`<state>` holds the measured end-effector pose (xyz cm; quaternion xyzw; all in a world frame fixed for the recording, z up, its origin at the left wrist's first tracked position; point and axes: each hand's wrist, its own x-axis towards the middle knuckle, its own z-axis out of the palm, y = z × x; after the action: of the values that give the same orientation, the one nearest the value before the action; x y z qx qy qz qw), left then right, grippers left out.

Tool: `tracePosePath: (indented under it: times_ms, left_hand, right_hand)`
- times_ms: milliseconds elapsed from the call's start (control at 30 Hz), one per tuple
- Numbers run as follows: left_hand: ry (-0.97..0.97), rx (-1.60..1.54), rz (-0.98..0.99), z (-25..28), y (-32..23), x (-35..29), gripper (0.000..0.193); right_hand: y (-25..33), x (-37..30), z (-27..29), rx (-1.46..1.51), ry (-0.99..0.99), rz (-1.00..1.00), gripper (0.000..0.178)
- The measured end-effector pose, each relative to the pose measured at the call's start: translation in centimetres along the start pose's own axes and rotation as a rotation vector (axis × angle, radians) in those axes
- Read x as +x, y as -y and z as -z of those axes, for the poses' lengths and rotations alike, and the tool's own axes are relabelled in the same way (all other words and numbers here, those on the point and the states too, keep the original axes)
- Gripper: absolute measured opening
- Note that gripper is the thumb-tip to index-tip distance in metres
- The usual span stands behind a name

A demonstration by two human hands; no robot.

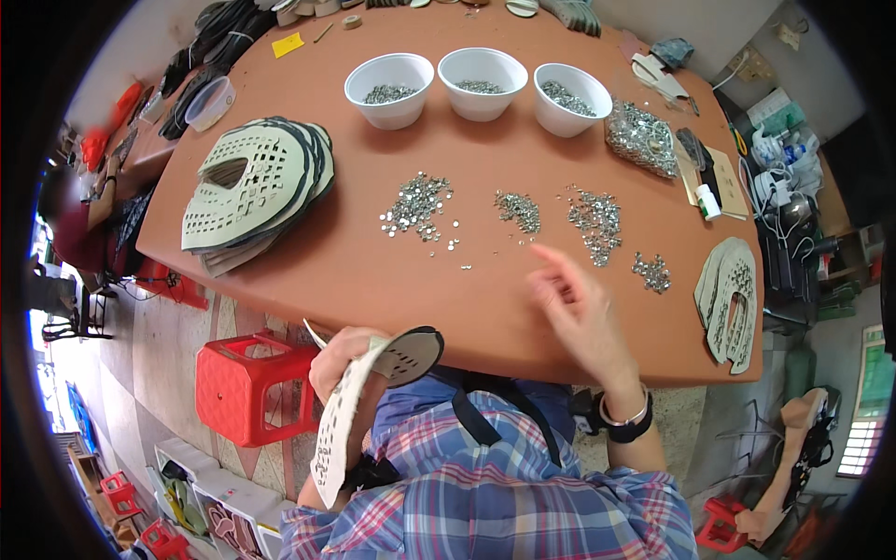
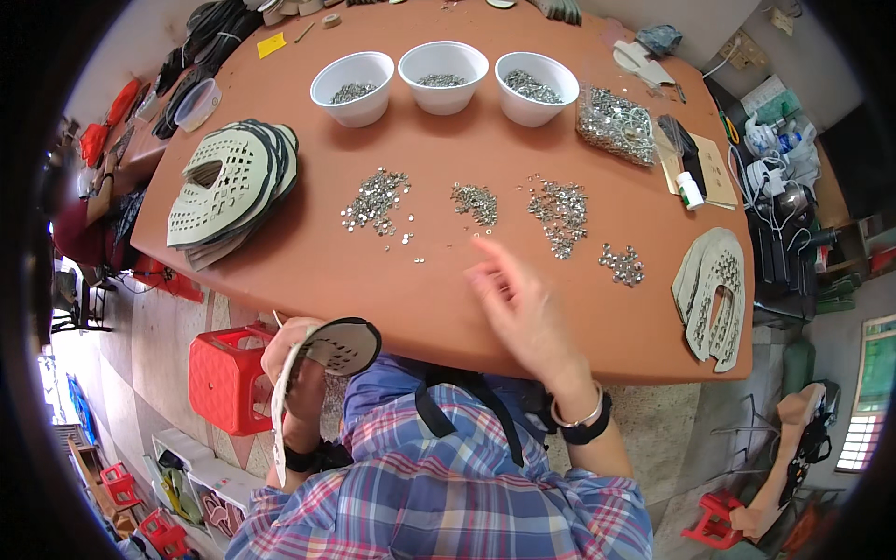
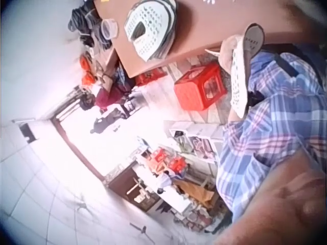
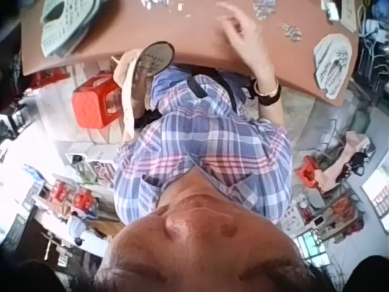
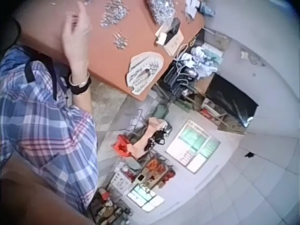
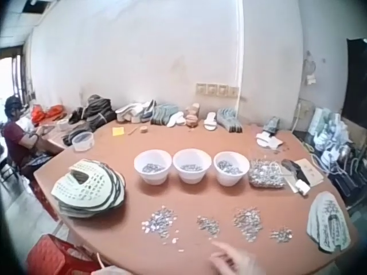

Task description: The worker is manually inserting and threading small decorative or structural metal rivets into a pre-cut shoe upper component.

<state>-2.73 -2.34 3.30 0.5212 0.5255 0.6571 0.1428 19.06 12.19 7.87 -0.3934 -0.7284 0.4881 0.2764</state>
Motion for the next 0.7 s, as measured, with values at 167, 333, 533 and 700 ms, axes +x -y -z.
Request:
tracePosePath:
  times_ms: [167, 333, 533, 700]
  left_hand:
    - [-0.055, -0.132, 0.322, -0.3, 0.0, -0.4, 0.023]
    - [-0.194, -0.442, 0.844, -0.9, -0.6, -0.1, 0.035]
    - [-0.133, -0.909, 0.858, -0.8, -0.2, -0.2, 0.031]
    - [-0.07, -0.764, 0.972, -1.5, -1.3, 0.8, 0.029]
  right_hand:
    - [-4.0, 2.2, 1.7, -0.383, -0.134, -0.018, 0.023]
    - [-3.6, 4.3, -0.1, -0.533, -0.15, 0.078, 0.011]
    - [-4.5, 5.9, -0.6, -0.713, -0.11, 0.233, 0.007]
    - [0.2, 2.6, -2.3, 0.029, -0.075, -0.009, 0.006]
